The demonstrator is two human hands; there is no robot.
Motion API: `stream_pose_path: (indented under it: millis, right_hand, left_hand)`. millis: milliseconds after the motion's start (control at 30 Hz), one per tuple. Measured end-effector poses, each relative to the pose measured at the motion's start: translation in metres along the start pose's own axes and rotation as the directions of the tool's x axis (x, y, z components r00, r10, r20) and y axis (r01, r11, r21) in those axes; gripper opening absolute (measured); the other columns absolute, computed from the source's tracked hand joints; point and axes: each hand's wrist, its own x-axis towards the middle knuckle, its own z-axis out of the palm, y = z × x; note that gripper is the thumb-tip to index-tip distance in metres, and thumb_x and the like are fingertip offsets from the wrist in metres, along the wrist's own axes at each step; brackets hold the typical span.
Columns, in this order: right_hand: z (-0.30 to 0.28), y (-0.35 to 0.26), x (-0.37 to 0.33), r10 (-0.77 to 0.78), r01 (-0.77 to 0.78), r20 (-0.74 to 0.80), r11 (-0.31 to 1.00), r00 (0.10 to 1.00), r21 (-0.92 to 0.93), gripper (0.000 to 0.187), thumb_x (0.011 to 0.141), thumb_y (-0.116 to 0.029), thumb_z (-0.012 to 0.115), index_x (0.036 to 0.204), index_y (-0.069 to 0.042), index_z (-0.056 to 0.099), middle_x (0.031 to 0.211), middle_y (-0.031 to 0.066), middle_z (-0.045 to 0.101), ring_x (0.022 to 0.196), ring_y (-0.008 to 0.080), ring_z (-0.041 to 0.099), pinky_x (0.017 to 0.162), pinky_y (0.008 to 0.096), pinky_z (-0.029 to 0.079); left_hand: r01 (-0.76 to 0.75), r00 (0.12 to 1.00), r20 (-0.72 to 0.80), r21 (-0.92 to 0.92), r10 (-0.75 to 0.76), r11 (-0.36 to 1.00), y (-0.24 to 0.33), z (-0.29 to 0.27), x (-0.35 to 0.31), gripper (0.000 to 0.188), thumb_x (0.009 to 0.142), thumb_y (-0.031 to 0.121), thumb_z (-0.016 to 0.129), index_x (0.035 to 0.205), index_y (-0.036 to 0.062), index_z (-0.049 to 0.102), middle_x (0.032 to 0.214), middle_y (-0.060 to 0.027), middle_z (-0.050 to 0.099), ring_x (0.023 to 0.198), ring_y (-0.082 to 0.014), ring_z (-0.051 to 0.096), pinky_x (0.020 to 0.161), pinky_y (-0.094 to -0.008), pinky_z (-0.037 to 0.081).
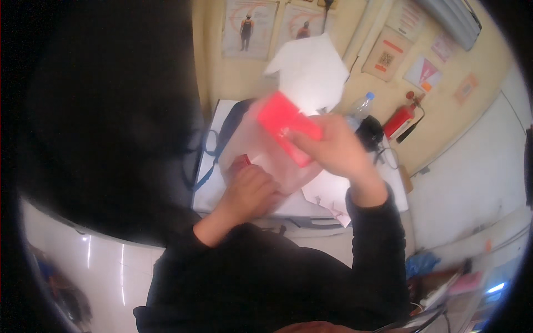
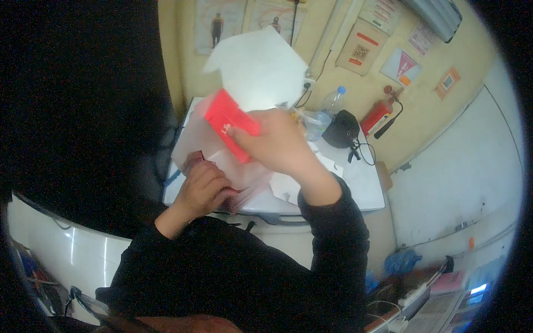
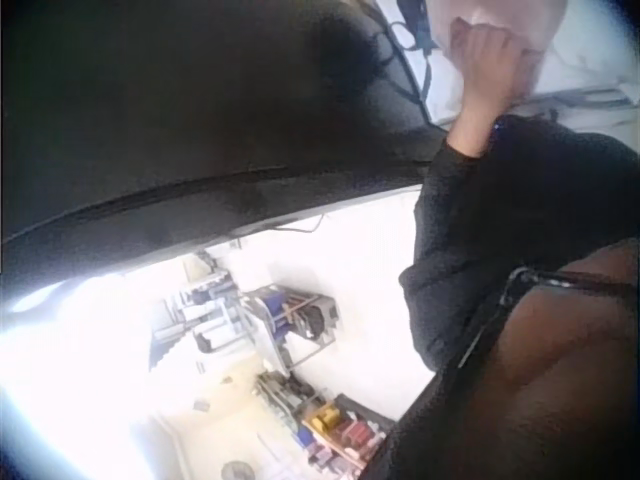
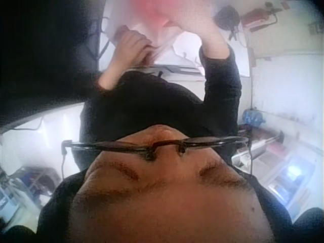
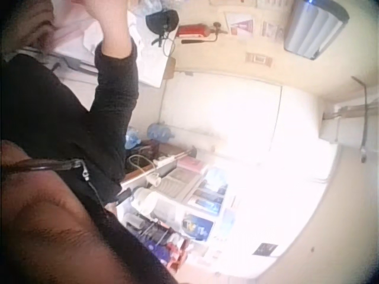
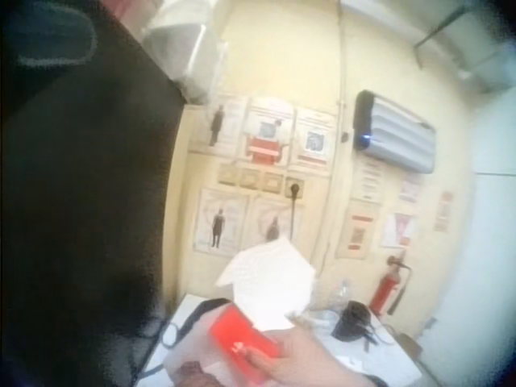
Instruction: The person assembles small red and white cardboard boxes by folding the flat pieces into shape. They repeatedly pick up a flat box, fold the sides, and insert a small red card into the box before stacking the finished unit on a growing pile.
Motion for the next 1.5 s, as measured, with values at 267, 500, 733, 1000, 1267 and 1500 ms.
stream_pose_path:
  millis: [267, 500, 733, 1000, 1267, 1500]
  right_hand:
    - [0.039, 0.002, -0.012, 0.033, 0.056, 0.169, 0.867, 0.985, -0.495, 0.027, 0.08, -0.03, 0.061, 0.079, -0.004, 0.069, 0.069, 0.0214, 0.062, 0.069, 0.0379, 0.062, 0.067, 0.0436, 0.049]
    - [0.042, 0.004, -0.02, 0.059, 0.037, 0.161, 0.844, 0.985, -0.535, 0.023, 0.079, -0.026, 0.063, 0.072, -0.004, 0.068, 0.063, 0.0188, 0.06, 0.063, 0.0357, 0.061, 0.061, 0.0419, 0.048]
    - [0.071, 0.011, -0.02, -0.022, 0.069, 0.084, 0.79, 0.996, -0.609, 0.025, 0.084, -0.027, 0.057, 0.075, -0.006, 0.069, 0.068, 0.015, 0.063, 0.065, 0.0344, 0.062, 0.061, 0.0412, 0.049]
    - [0.095, 0.014, -0.032, -0.039, 0.07, 0.068, 0.828, 0.997, -0.557, 0.035, 0.091, -0.037, 0.05, 0.082, -0.007, 0.067, 0.071, 0.013, 0.065, 0.069, 0.0325, 0.064, 0.062, 0.0402, 0.051]
    - [0.099, 0.021, -0.046, -0.034, 0.05, 0.048, 0.927, 0.998, -0.372, 0.043, 0.089, -0.039, 0.056, 0.113, -0.004, 0.059, 0.102, 0.0177, 0.063, 0.087, 0.0328, 0.063, 0.077, 0.0396, 0.05]
    - [-0.001, 0.058, 0.048, -0.406, 0.053, -0.554, 0.837, 0.727, -0.544, 0.046, 0.087, -0.029, 0.061, 0.126, -0.006, 0.052, 0.119, 0.0193, 0.058, 0.108, 0.0347, 0.057, 0.091, 0.0425, 0.045]
  left_hand:
    - [-0.08, 0.994, -0.079, -0.046, 0.076, 0.996, -0.01, -0.001, -0.012, 0.023, 0.074, 0.011, 0.071, 0.096, 0.0106, 0.067, 0.097, -0.0062, 0.063, 0.085, -0.0246, 0.057, 0.077, -0.0351, 0.042]
    - [-0.037, 0.996, -0.085, -0.045, 0.033, 0.998, -0.005, -0.001, -0.012, 0.021, 0.072, 0.015, 0.075, 0.092, 0.0141, 0.068, 0.097, -0.0031, 0.063, 0.087, -0.0223, 0.057, 0.075, -0.0336, 0.041]
    - [-0.018, 0.998, -0.065, -0.104, 0.011, 0.994, -0.007, 0.003, -0.016, 0.019, 0.068, 0.013, 0.075, 0.085, 0.0124, 0.066, 0.091, -0.003, 0.061, 0.085, -0.0243, 0.055, 0.078, -0.0362, 0.038]
    - [-0.04, 0.998, -0.051, -0.076, 0.036, 0.996, -0.015, 0.01, -0.027, 0.02, 0.064, 0.007, 0.073, 0.082, 0.0087, 0.065, 0.086, -0.0041, 0.06, 0.087, -0.0256, 0.054, 0.08, -0.0387, 0.037]
    - [-0.123, 0.988, -0.104, -0.088, 0.113, 0.988, -0.015, 0.012, -0.031, 0.017, 0.069, 0.015, 0.074, 0.084, 0.0118, 0.066, 0.096, -0.0062, 0.059, 0.091, -0.028, 0.053, 0.081, -0.0373, 0.037]
    - [0.303, 0.786, -0.605, 0.194, -0.13, 0.933, -0.01, -0.038, 0.005, 0.057, 0.08, 0.01, 0.069, 0.132, 0.0049, 0.046, 0.126, -0.0163, 0.051, 0.111, -0.0338, 0.05, 0.096, -0.0389, 0.039]
